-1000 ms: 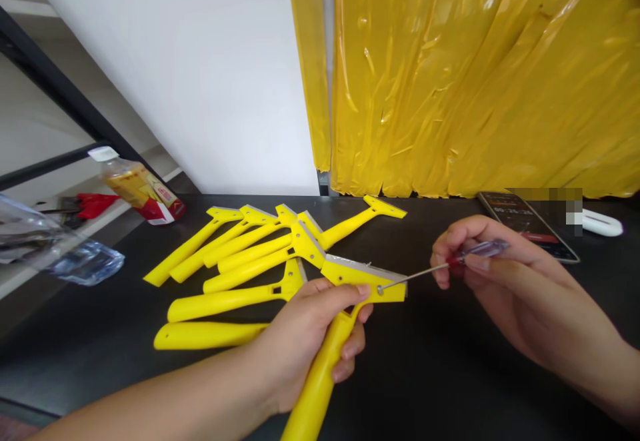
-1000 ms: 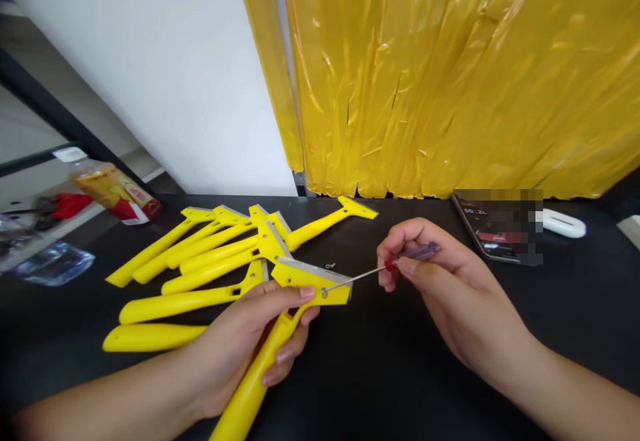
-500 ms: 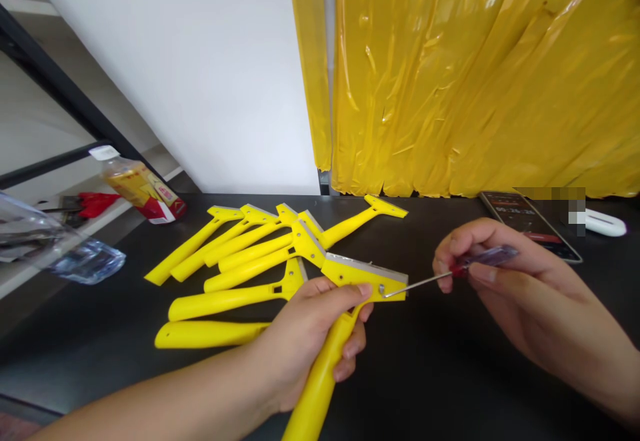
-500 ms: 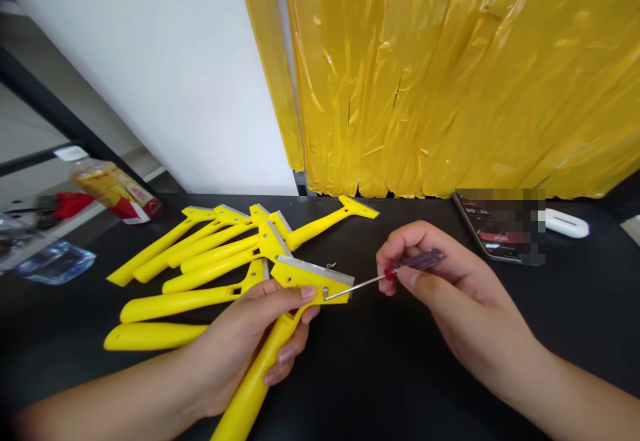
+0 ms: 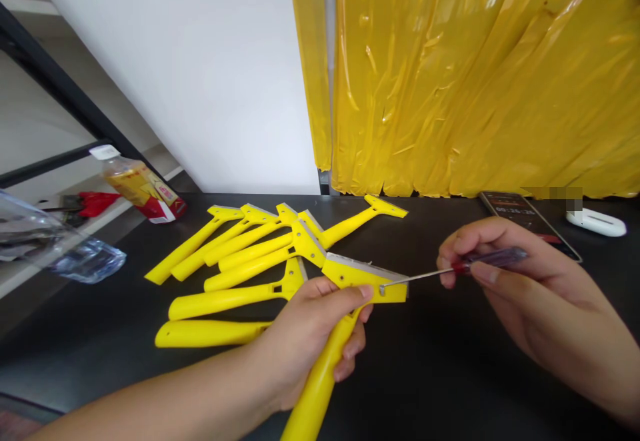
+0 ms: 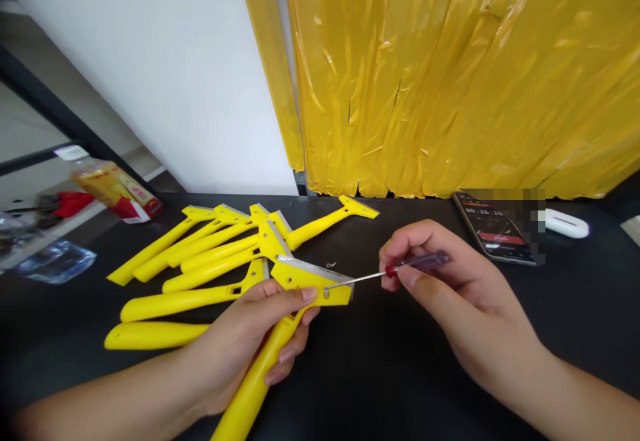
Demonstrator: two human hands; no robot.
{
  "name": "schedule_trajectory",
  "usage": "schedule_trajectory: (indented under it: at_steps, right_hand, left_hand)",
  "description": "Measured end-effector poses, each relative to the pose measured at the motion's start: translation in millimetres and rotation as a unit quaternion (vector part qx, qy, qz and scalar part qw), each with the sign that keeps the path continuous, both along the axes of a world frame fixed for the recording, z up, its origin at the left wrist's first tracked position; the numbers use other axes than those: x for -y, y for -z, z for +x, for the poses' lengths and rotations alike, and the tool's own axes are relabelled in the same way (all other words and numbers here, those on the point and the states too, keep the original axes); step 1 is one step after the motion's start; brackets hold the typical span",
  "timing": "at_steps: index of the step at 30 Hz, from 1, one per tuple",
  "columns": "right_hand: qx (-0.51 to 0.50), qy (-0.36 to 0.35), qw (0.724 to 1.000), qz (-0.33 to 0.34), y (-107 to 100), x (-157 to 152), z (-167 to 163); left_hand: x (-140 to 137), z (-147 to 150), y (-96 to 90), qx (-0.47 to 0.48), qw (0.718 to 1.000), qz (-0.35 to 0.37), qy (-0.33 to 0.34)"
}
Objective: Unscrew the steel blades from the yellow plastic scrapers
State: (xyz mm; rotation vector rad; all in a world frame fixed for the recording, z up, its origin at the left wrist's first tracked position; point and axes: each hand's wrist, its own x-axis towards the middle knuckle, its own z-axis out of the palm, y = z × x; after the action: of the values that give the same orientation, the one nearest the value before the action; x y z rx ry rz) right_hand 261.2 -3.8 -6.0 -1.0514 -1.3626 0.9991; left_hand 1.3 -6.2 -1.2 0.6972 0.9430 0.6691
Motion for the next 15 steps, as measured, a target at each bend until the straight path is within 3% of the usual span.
schedule_trajectory:
  at_steps: [8, 15]
  right_hand:
    - [0.049, -0.005, 0.998, 0.033, -4.4, 3.1, 1.6]
    - [0.156, 0.018, 0.982, 0.1, -5.0, 14.1, 7.1]
  left_hand:
    - [1.4, -0.7, 0.4, -0.014, 1.0, 0.004, 0.001]
    - [2.2, 0.0, 3.5, -0.044, 0.998, 0.031, 0.015]
